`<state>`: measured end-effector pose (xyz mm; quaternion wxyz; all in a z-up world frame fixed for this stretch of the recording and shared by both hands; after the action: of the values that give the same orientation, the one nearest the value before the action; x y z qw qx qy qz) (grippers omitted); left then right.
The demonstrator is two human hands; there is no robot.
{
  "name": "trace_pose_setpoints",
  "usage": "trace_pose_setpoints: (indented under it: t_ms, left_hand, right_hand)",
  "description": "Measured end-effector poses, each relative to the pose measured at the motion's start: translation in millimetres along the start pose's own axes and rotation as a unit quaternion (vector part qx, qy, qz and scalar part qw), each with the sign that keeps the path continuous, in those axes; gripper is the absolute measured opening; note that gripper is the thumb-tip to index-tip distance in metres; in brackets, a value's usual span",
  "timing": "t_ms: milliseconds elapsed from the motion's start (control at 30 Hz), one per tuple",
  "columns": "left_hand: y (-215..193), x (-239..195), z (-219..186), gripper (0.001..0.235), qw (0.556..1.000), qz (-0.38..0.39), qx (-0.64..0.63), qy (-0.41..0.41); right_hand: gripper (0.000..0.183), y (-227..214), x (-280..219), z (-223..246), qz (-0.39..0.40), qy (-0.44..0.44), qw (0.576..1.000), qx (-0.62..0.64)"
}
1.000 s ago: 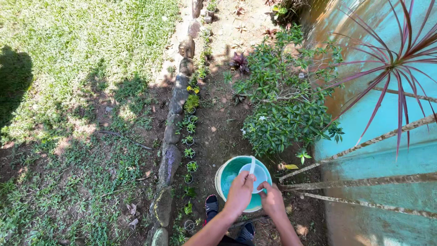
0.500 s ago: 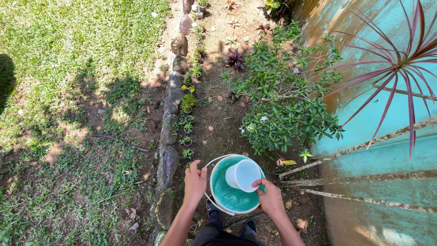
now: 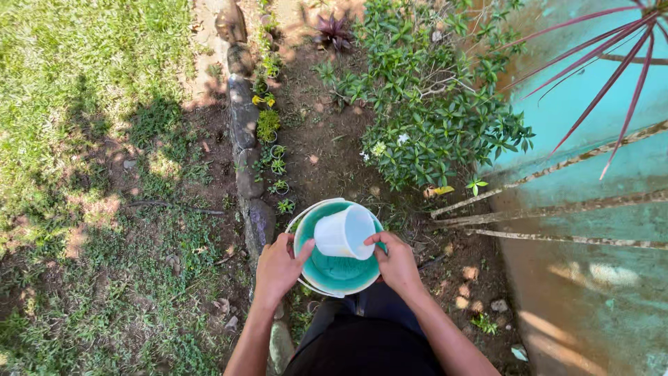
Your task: The person scoops a blue powdered fertilizer from a bucket using a white cup and sprinkles it onto the soil at the base of various plants in a garden bed.
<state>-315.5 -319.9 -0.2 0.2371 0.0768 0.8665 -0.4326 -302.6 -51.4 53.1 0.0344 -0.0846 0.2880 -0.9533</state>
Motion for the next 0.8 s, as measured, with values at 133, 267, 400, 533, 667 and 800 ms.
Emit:
trace_pose_setpoints:
  t_ms: [133, 267, 400, 533, 667, 800]
  left_hand:
    - [8.6, 30.7, 21.6, 0.042, 0.999, 0.036, 0.01, 0.002]
    - [6.6, 55.3, 21.8, 0.03, 0.998, 0.024, -0.06, 0.006]
    - [8.2, 71.9, 23.6, 0.022, 0.961, 0.063, -0.238, -0.129]
    - [-20.6, 134.5, -11.7, 0.025, 0.988, -0.05, -0.145, -0.001]
    - [-39.2, 204.0, -38.9, 0.031, 0.992, -0.08, -0.084, 0.04]
    - [-77.1, 270.7, -81.7, 0.03, 0.991, -0.086, -0.023, 0.099]
  right_hand:
    - [0.019, 35.6, 7.4, -34.6, 0.107, 0.282, 0.949, 0.089]
    - [0.017, 46.7, 39.3, -36.6, 0.141, 0.276, 0.946, 0.096]
    - [0.023, 29.8, 92.3, 23.2, -0.027, -0.096, 0.985, -0.142]
    - [0.018, 60.0, 139.2, -15.5, 0.083, -0.023, 0.99, -0.11]
    - [0.018, 136.4, 202.8, -96.4, 0.217, 0.158, 0.963, 0.03]
    - [0.029, 169.1, 294.1, -146.1, 0.165, 0.154, 0.974, 0.029]
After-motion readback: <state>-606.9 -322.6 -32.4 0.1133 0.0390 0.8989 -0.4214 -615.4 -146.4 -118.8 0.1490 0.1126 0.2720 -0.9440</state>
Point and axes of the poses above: each hand's wrist, its own x-axis towards the middle knuckle, its own y-axis out of the palm, z = x × y, the point moved 10 cm from there along x, towards the middle knuckle, and after that the axes turned 4 degrees about z, right-handed, at the moved point
